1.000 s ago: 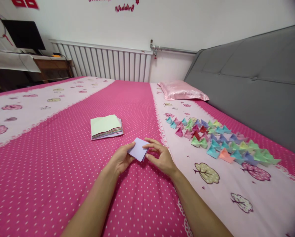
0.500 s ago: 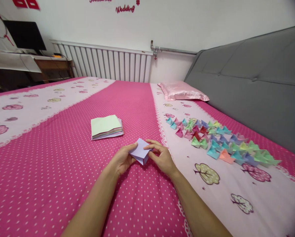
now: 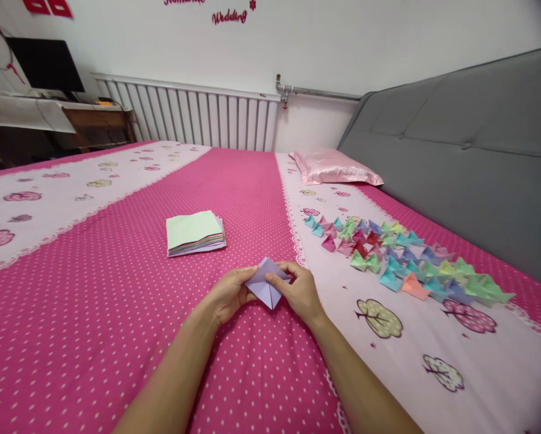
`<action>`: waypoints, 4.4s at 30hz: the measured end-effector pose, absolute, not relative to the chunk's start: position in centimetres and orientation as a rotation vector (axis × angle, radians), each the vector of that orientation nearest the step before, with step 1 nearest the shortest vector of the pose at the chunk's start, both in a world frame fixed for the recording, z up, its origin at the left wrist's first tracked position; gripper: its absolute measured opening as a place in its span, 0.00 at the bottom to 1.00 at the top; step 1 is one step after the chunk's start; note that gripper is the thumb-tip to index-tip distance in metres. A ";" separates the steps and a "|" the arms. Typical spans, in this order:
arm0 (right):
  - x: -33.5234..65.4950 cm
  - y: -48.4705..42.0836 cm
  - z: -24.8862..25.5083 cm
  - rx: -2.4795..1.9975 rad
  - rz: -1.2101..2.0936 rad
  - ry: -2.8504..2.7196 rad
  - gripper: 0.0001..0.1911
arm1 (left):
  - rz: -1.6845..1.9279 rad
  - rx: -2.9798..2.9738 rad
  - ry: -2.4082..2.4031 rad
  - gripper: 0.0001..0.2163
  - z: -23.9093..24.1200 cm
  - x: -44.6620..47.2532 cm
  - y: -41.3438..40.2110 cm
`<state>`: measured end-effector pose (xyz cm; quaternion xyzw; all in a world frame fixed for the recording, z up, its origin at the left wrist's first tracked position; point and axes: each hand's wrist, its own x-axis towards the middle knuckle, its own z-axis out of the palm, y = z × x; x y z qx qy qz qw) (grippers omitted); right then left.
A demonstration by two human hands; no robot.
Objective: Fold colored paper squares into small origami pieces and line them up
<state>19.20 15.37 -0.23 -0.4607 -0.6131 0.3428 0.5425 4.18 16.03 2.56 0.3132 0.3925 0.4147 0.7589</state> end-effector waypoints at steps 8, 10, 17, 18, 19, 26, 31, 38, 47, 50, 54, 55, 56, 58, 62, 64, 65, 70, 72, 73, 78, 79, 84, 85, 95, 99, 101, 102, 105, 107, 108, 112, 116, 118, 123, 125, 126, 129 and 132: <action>19.0 15.5 -0.6 -1.124 0.803 -1.357 0.14 | 0.871 0.770 0.807 0.08 2.7 4.2 15.8; 18.9 15.5 -0.6 -1.128 0.825 -1.323 0.16 | 0.858 0.881 0.748 0.10 2.5 4.3 15.7; 18.8 15.5 -0.7 -1.047 1.013 -1.237 0.18 | 0.925 0.995 0.724 0.13 1.7 4.3 16.1; 18.8 15.5 -0.8 -1.034 1.032 -1.238 0.16 | 0.932 0.996 0.728 0.13 1.7 4.2 16.1; 18.8 15.5 -0.8 -1.026 1.047 -1.238 0.15 | 0.934 0.996 0.732 0.12 1.7 4.2 16.1; 18.9 15.5 -0.7 -1.068 1.041 -1.214 0.14 | 0.954 1.083 0.838 0.09 1.8 4.4 16.1; 18.9 15.5 -0.8 -1.057 1.089 -1.187 0.15 | 0.970 1.125 0.980 0.09 1.4 4.3 16.3; 18.9 15.6 -0.7 -1.035 1.191 -1.095 0.17 | 0.957 1.082 0.972 0.12 1.1 4.2 16.5; 19.1 15.7 -0.3 -0.983 1.215 -1.051 0.19 | 0.973 1.071 0.998 0.15 0.9 4.1 16.9; 19.0 15.8 -0.3 -0.988 1.204 -1.054 0.19 | 0.987 1.064 1.004 0.15 1.0 4.1 16.9; 19.1 15.9 -0.5 -0.997 1.166 -1.081 0.17 | 1.015 1.019 1.036 0.14 1.0 4.1 16.9; 19.1 16.0 -0.5 -0.998 1.151 -1.099 0.16 | 1.029 0.998 1.050 0.13 1.1 4.1 16.9; 19.2 16.0 -0.6 -1.001 1.132 -1.125 0.15 | 1.040 0.979 1.058 0.13 1.1 4.0 16.8; 19.3 16.0 -0.6 -1.013 1.084 -1.187 0.14 | 1.038 0.954 1.049 0.13 1.3 4.0 16.7; 19.5 15.9 -0.5 -1.015 1.000 -1.297 0.12 | 0.963 0.966 0.975 0.13 1.6 3.9 16.4; 19.5 15.8 -0.3 -1.010 0.983 -1.339 0.11 | 0.943 0.977 0.969 0.12 1.6 3.9 16.4; 19.4 15.8 -0.3 -1.008 0.981 -1.354 0.11 | 0.940 0.980 0.972 0.12 1.6 3.9 16.4; 19.4 15.5 0.1 -1.017 0.992 -1.346 0.12 | 0.957 0.933 0.978 0.09 1.5 3.9 16.6; 19.5 15.5 0.2 -0.994 1.038 -1.300 0.13 | 0.995 0.865 0.993 0.07 1.6 3.9 16.6; 19.5 15.5 0.2 -0.972 1.073 -1.279 0.14 | 1.020 0.825 1.004 0.06 1.7 3.9 16.6; 19.5 15.6 0.0 -0.889 1.079 -1.384 0.22 | 1.079 0.715 1.037 0.05 2.0 3.8 16.7; 19.5 15.6 0.0 -0.891 1.018 -1.439 0.22 | 1.074 0.716 1.036 0.05 2.0 3.8 16.6; 19.6 15.6 0.0 -0.954 0.764 -1.576 0.18 | 1.006 0.756 0.995 0.05 2.3 3.8 16.4; 19.6 15.6 0.0 -0.965 0.761 -1.580 0.18 | 0.998 0.758 0.992 0.05 2.3 3.8 16.3; 19.6 15.7 0.0 -0.979 0.827 -1.545 0.08 | 0.922 0.809 0.971 0.05 2.1 3.7 16.5; 19.5 15.6 0.0 -0.948 0.896 -1.522 0.07 | 0.885 0.824 0.979 0.05 2.4 3.8 16.3; 19.5 15.6 -0.1 -0.955 0.928 -1.495 0.08 | 0.876 0.833 0.973 0.06 2.5 3.9 16.2; 19.5 15.7 -0.2 -0.966 0.944 -1.477 0.08 | 0.872 0.837 0.971 0.06 2.5 3.8 16.2; 19.4 15.7 -0.4 -0.998 0.994 -1.418 0.09 | 0.860 0.863 0.962 0.06 2.2 3.7 16.2; 19.4 15.7 -0.4 -1.009 0.996 -1.389 0.09 | 0.851 0.888 0.950 0.07 2.0 3.7 16.2; 19.4 15.7 -0.5 -1.010 0.990 -1.381 0.09 | 0.847 0.898 0.942 0.07 1.9 3.6 16.2; 19.4 15.7 -0.5 -1.013 0.975 -1.362 0.10 | 0.844 0.920 0.924 0.08 1.7 3.7 16.2; 19.4 15.8 -0.5 -1.015 0.968 -1.345 0.11 | 0.838 0.945 0.912 0.09 1.6 3.7 16.4; 19.3 15.8 -0.5 -1.009 0.976 -1.317 0.12 | 0.828 0.956 0.907 0.10 1.5 3.7 16.4; 19.3 15.7 -0.5 -0.966 1.089 -1.238 0.17 | 0.813 0.999 0.894 0.12 1.6 3.7 16.2; 19.3 15.7 -0.6 -0.990 1.050 -1.259 0.17 | 0.858 1.076 0.953 0.13 1.7 3.8 16.1; 19.3 15.7 -0.6 -1.003 1.028 -1.275 0.17 | 0.891 1.121 0.991 0.13 1.8 3.9 16.1; 19.3 15.6 -0.6 -0.997 1.047 -1.304 0.17 | 0.983 1.194 1.054 0.13 1.8 4.0 16.1; 19.1 15.5 -0.4 -0.953 1.107 -1.306 0.18 | 1.025 1.188 1.065 0.12 1.7 4.1 16.2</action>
